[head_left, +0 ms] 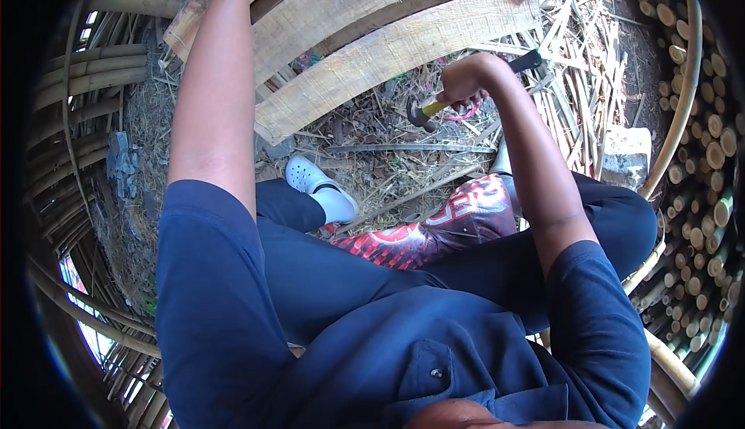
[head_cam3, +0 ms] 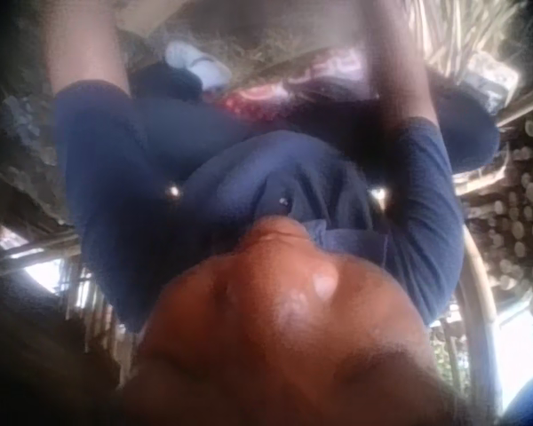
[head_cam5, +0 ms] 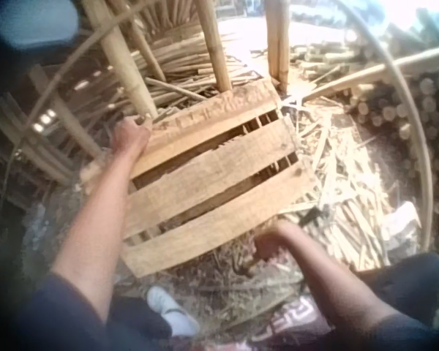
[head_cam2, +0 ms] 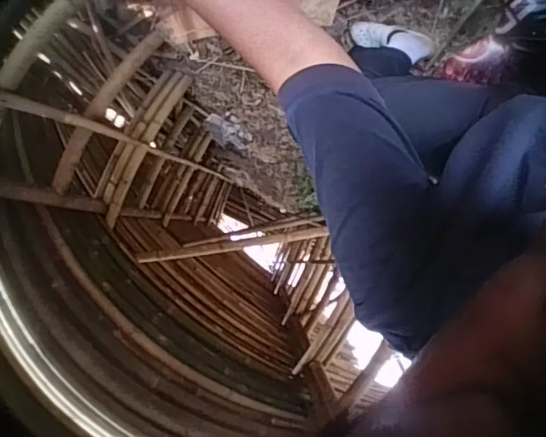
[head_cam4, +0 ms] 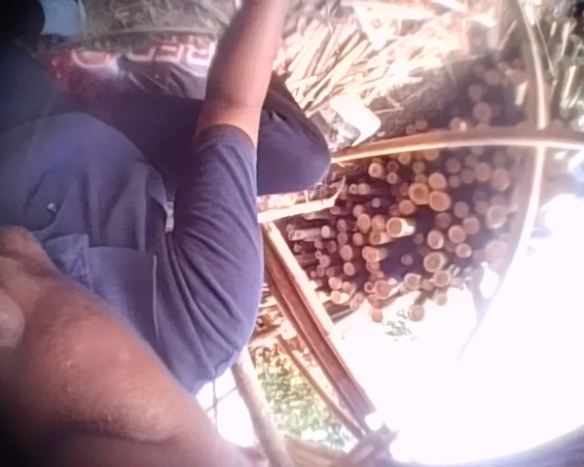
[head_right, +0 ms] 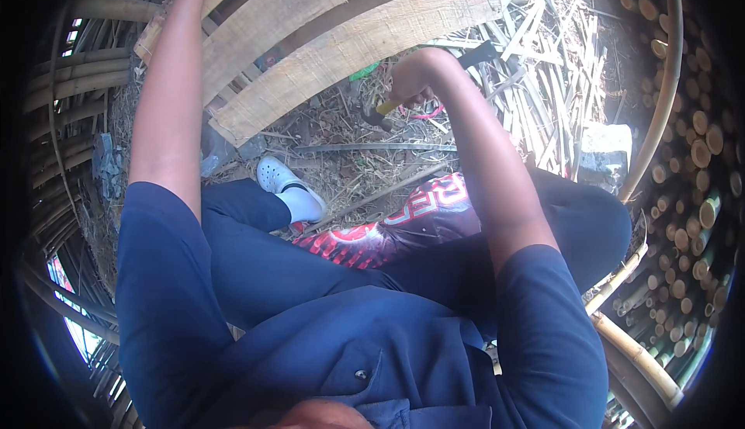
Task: The person assembles a bamboo lattice structure by hammering small wooden pegs into pre-drilled holes in the bamboo slats, retrieving pegs from a plastic bag throughout the process.
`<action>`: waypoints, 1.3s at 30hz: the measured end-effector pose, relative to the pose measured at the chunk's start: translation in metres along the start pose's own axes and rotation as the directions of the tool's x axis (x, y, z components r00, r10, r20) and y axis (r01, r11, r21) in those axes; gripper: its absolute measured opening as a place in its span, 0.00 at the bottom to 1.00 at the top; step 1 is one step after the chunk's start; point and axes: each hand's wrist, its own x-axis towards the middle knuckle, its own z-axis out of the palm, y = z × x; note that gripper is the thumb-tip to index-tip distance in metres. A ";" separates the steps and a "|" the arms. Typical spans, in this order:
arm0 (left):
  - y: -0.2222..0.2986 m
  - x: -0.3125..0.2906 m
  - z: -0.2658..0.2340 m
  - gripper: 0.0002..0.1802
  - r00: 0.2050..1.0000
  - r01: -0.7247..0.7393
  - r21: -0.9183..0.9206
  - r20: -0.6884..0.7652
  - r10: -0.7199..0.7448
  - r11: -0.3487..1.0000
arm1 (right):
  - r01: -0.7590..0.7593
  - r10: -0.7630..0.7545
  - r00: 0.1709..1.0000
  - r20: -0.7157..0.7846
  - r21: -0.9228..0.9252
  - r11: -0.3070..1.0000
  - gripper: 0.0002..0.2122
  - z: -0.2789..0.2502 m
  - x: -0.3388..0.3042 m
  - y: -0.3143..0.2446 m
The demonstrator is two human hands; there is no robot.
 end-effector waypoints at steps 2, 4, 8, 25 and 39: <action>0.005 -0.002 0.000 0.24 1.000 0.010 0.000 0.018 -0.010 1.000 | -0.027 0.018 0.984 -0.176 -0.052 0.998 0.15 0.035 0.058 0.020; -0.007 0.001 0.000 0.24 0.999 0.026 0.030 0.024 -0.027 0.999 | -0.009 -0.002 0.916 -0.402 -0.027 1.000 0.11 0.064 0.091 0.027; 0.005 0.003 0.004 0.24 1.000 0.015 0.026 -0.003 -0.015 1.000 | -0.027 0.134 0.783 -0.608 0.181 0.983 0.13 0.129 0.153 0.090; 0.011 0.006 0.012 0.27 0.986 0.163 0.032 0.030 -0.164 0.986 | 0.081 -0.083 0.686 -0.723 -0.037 0.996 0.28 0.129 0.200 0.013; -0.002 0.023 0.026 0.28 0.995 0.068 0.155 -0.081 -0.056 0.986 | 0.090 0.124 0.231 -0.965 0.148 0.985 0.09 0.172 0.206 0.020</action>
